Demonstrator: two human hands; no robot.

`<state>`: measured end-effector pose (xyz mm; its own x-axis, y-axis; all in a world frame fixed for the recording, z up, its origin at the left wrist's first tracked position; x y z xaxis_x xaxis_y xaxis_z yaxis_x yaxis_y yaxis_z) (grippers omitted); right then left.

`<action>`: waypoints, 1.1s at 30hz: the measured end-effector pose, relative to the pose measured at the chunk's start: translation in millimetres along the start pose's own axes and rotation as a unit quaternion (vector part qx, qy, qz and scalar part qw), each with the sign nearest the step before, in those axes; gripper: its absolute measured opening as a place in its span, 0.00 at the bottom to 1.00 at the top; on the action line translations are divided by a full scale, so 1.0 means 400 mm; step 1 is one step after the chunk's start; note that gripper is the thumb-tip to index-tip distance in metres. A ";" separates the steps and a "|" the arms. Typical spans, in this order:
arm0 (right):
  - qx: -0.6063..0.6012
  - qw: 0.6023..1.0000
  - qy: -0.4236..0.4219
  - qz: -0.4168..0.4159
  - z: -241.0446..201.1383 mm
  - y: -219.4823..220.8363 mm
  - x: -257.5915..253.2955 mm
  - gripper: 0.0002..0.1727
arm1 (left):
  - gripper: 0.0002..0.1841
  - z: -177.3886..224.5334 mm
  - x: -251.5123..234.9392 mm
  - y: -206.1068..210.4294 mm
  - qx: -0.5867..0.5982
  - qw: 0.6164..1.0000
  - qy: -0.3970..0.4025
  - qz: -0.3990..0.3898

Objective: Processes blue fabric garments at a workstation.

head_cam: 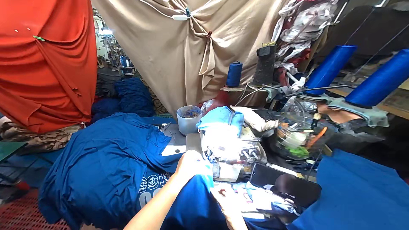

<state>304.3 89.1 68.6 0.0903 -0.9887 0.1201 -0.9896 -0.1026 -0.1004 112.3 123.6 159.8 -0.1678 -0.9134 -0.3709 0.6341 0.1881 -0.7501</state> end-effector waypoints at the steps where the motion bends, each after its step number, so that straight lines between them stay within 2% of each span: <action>1: -0.017 0.999 0.017 -0.028 -0.005 -0.001 0.003 0.12 | 0.12 0.008 0.005 0.000 0.000 1.000 -0.010 0.000; 4: -0.012 0.991 0.072 -0.109 -0.008 -0.016 0.019 0.07 | 0.11 0.014 0.029 0.007 -0.003 0.999 0.024 0.022; 7: -0.003 0.987 0.075 -0.140 -0.003 -0.025 0.043 0.06 | 0.11 0.010 0.050 0.018 -0.006 0.995 0.081 0.051; 9: -0.012 0.988 0.084 -0.133 -0.001 -0.026 0.055 0.05 | 0.11 0.010 0.056 0.026 -0.011 0.995 0.080 0.061; 12: -0.014 0.987 0.092 -0.132 -0.002 -0.027 0.056 0.07 | 0.10 0.018 0.049 0.027 0.002 0.998 0.034 0.057; 16: -0.033 0.986 0.091 -0.137 -0.020 -0.025 0.050 0.05 | 0.09 0.018 0.031 0.027 0.014 0.998 0.013 0.062; 22: -0.024 0.990 0.082 -0.116 -0.029 -0.017 0.020 0.09 | 0.11 0.033 0.000 0.008 -0.022 0.998 -0.063 0.019; 28: -0.012 0.992 0.087 -0.095 -0.041 -0.011 0.032 0.08 | 0.11 0.030 -0.003 0.007 -0.052 0.996 -0.062 0.021; 33: 0.021 0.998 0.043 -0.028 -0.058 0.018 -0.013 0.11 | 0.09 -0.039 -0.050 0.006 -0.023 0.998 -0.054 0.031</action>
<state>294.0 95.9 90.3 0.1332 -0.9686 0.2101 -0.9777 -0.1632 -0.1325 105.4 148.1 156.8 -0.0460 -0.9327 -0.3577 0.6052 0.2588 -0.7528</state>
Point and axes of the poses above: each hand's wrist, its own x-axis away from the middle knuckle, its own y-axis out of the palm, z = x × y, the point moved 1 cm from there along -x, towards the middle knuckle, and after that the axes turned 14 degrees about y, right-handed, at the moved point
